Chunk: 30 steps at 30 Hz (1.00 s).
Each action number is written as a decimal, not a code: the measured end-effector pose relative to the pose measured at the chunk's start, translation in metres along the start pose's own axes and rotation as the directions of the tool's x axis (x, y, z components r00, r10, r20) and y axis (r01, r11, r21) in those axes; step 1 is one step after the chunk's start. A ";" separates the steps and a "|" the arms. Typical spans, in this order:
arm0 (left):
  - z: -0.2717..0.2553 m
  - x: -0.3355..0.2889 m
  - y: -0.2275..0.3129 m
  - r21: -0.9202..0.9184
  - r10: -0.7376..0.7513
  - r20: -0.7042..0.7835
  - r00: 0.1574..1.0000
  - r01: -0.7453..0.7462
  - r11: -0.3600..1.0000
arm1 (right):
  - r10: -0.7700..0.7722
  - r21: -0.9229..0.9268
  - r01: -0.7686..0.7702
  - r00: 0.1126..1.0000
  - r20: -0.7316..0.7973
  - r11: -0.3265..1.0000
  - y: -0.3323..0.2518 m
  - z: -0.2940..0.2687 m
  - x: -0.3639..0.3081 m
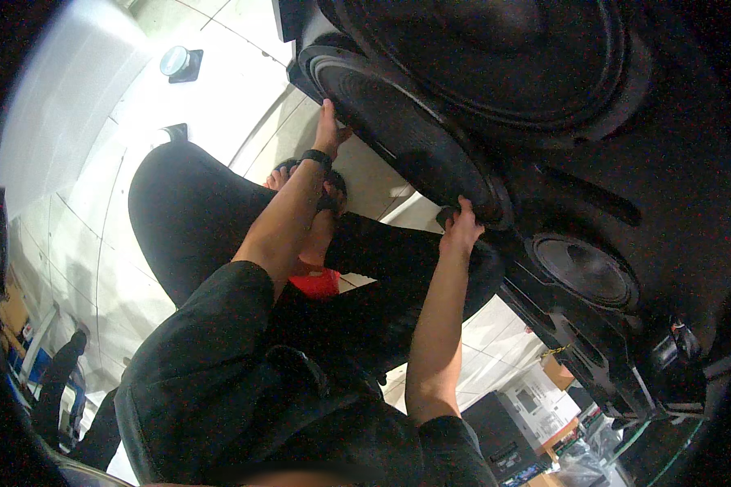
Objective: The person removes a speaker from a black enclosure, then places it back into the enclosure and secures it with screws. The person repeats this process for another speaker in the same enclosure.
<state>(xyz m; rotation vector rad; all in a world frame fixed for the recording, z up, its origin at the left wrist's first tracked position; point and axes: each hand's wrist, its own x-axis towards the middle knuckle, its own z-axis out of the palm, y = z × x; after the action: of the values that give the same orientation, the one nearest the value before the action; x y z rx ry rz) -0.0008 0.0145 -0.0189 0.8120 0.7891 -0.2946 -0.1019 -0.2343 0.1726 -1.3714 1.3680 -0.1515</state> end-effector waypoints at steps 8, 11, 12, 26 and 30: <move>-0.007 0.003 0.000 0.048 0.042 0.085 0.995 -0.047 0.998 | 0.001 -0.002 0.000 0.995 0.096 1.000 -0.003 -0.010 -0.003; -0.010 0.007 -0.001 0.036 0.052 0.088 0.995 -0.056 0.998 | -0.007 0.027 0.003 0.986 0.169 1.000 -0.004 -0.015 -0.006; -0.011 0.009 -0.001 0.035 0.056 0.094 0.994 -0.059 0.998 | -0.010 0.038 0.003 0.985 0.173 0.999 -0.004 -0.016 -0.007; -0.010 0.010 0.000 -0.008 0.043 0.069 0.997 -0.043 0.999 | 0.257 0.214 -0.358 0.886 0.387 0.909 0.089 0.036 0.059; -0.008 0.010 0.003 -0.021 -0.029 0.042 0.999 0.030 0.999 | 0.266 0.279 -0.366 0.903 0.337 0.888 0.098 0.044 0.089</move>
<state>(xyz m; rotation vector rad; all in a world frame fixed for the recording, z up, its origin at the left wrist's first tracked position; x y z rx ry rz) 0.0036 0.0230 -0.0282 0.7723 0.7643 -0.3282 -0.1008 -0.2449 0.0331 -0.8289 1.2322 0.0373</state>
